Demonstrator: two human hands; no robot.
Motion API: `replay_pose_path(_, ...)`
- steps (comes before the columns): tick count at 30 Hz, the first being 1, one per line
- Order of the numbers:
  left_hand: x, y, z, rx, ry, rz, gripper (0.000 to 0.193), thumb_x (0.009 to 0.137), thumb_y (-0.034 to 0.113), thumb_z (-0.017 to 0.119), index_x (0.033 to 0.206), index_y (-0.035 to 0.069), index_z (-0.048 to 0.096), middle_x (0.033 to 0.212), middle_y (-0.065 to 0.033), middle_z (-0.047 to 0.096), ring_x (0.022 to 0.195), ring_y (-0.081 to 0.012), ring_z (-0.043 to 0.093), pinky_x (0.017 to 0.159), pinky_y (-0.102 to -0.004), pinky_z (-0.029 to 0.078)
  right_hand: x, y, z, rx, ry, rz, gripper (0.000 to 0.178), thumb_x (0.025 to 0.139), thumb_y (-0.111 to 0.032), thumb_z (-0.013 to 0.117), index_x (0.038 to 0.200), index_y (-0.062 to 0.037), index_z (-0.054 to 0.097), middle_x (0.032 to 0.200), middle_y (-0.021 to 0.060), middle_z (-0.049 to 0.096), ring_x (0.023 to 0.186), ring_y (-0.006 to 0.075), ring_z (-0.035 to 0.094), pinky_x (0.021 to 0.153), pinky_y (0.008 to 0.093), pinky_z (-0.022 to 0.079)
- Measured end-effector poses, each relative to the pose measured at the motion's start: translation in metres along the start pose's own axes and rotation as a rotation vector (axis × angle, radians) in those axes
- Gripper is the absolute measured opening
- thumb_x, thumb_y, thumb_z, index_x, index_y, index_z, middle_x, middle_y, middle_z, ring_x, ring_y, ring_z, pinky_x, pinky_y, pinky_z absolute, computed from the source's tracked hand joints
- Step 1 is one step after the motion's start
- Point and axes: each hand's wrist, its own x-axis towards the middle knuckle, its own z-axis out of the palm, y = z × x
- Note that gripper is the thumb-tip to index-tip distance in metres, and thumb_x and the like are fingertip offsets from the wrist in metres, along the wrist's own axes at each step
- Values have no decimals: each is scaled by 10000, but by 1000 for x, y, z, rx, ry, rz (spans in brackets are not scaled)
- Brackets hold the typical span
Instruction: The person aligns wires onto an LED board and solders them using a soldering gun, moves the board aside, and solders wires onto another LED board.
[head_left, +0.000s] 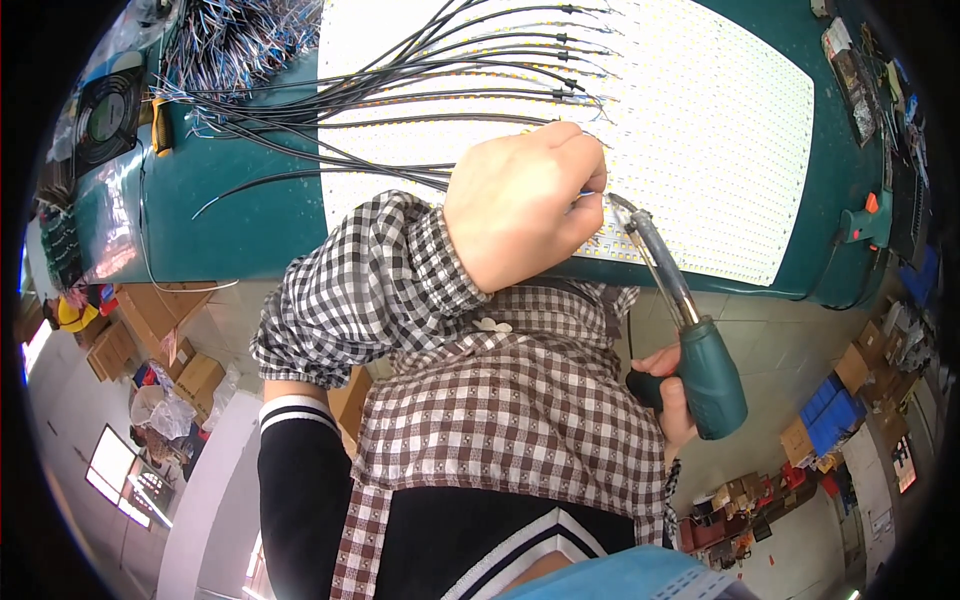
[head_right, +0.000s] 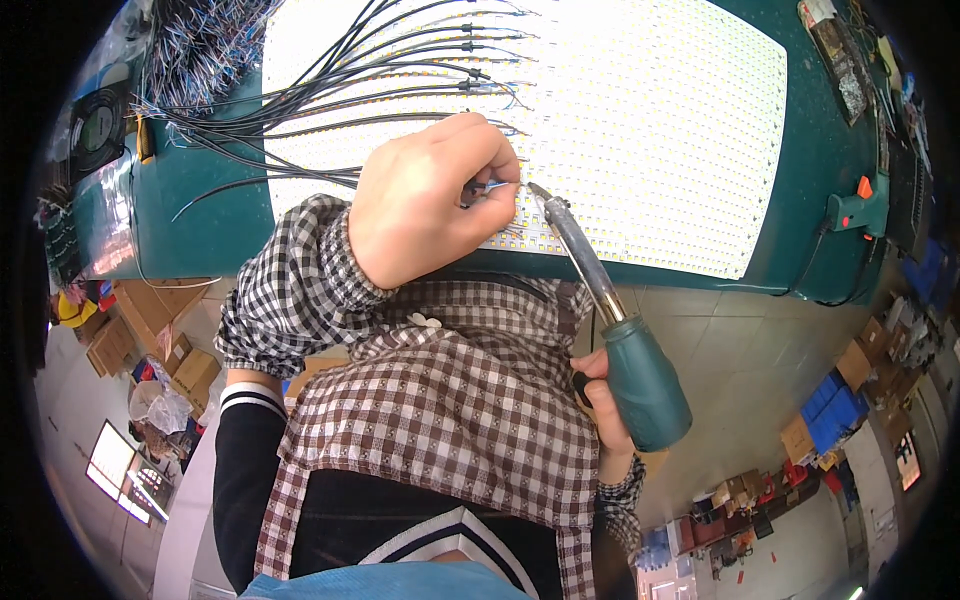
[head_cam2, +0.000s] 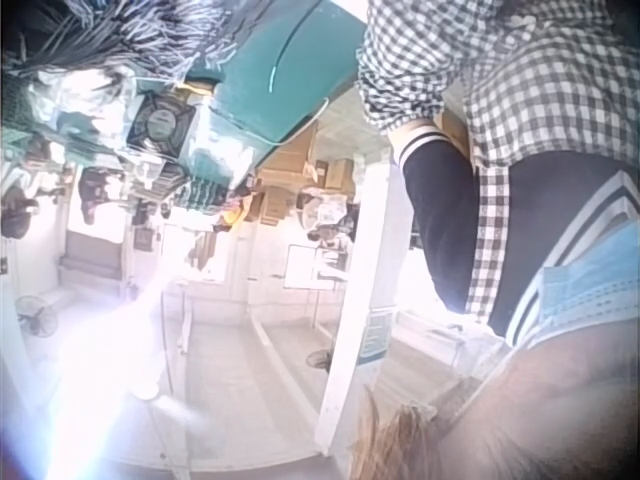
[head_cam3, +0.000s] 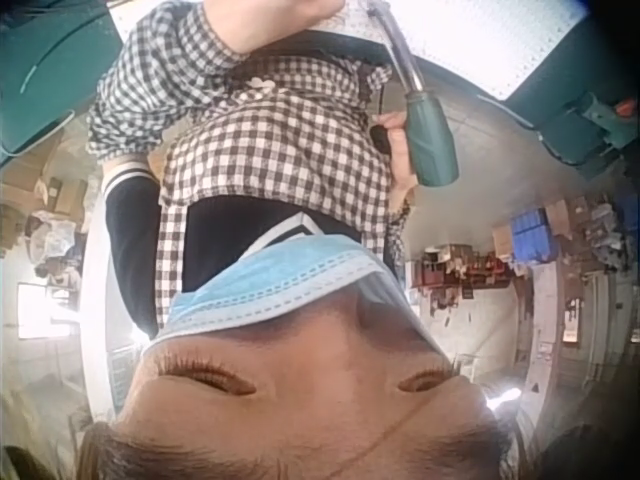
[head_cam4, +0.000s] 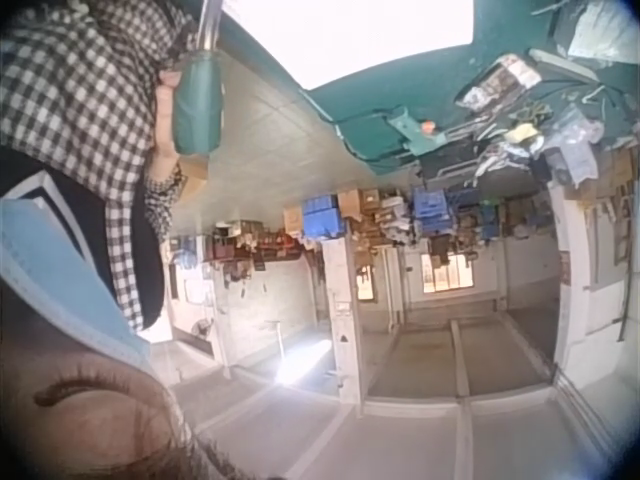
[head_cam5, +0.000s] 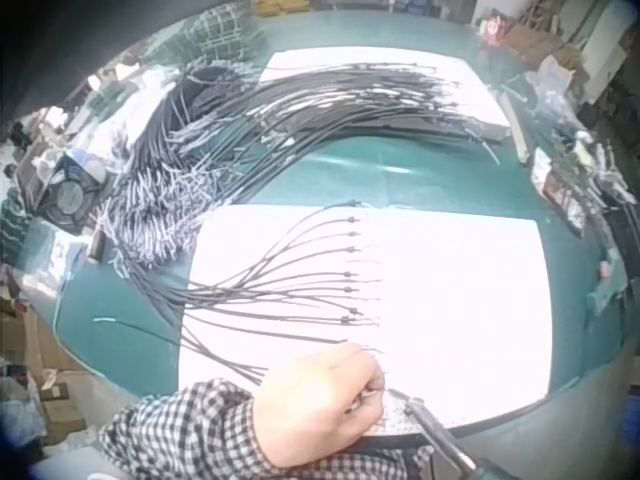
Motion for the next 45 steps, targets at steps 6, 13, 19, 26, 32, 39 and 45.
replay_pose_path(6,0,1,0,4,-6,-6,96,670,67,620,734,58,550,689,-50,547,572,-193,558,500,-285,442,0,-3,1,28,58,-30,476,846,-276,521,1055,141,424,783,118,508,717,211,552,682,350,514)
replay_pose_path(13,-1,2,0,12,-34,-26,123,665,65,641,753,61,555,712,-55,543,602,-203,551,521,-290,442,-1,-6,-1,53,63,-1,564,846,-296,533,1153,146,364,796,117,504,736,215,547,693,356,518)
replay_pose_path(19,-24,8,-19,113,130,339,208,645,75,692,804,58,559,784,-60,530,717,-239,534,589,-295,440,-5,-3,-8,90,115,-30,576,851,-301,546,1176,134,353,814,107,500,754,206,535,675,344,523)
replay_pose_path(26,-33,13,-18,146,-33,157,151,685,80,665,798,68,566,741,-55,528,626,-209,553,517,-306,446,-6,5,-14,133,106,-128,559,856,-298,536,1173,127,360,808,104,496,734,202,527,648,323,518)
replay_pose_path(32,-41,25,-9,276,80,163,130,703,72,654,804,73,573,726,-56,529,614,-217,558,517,-310,452,-12,9,-16,214,243,-131,532,799,-232,591,1104,162,404,784,141,540,688,228,567,636,344,522)
replay_pose_path(39,-36,22,-9,240,31,125,115,741,53,621,819,63,537,710,-73,526,582,-244,544,501,-325,440,-13,13,-18,247,245,-153,585,801,-233,600,1150,173,364,789,141,543,689,231,567,622,342,525)
replay_pose_path(45,-37,25,-6,128,52,23,134,739,38,618,854,68,555,719,-76,516,585,-240,546,499,-319,441,-13,14,-20,240,249,-144,578,802,-234,592,1146,173,368,792,140,545,688,235,571,629,338,518)
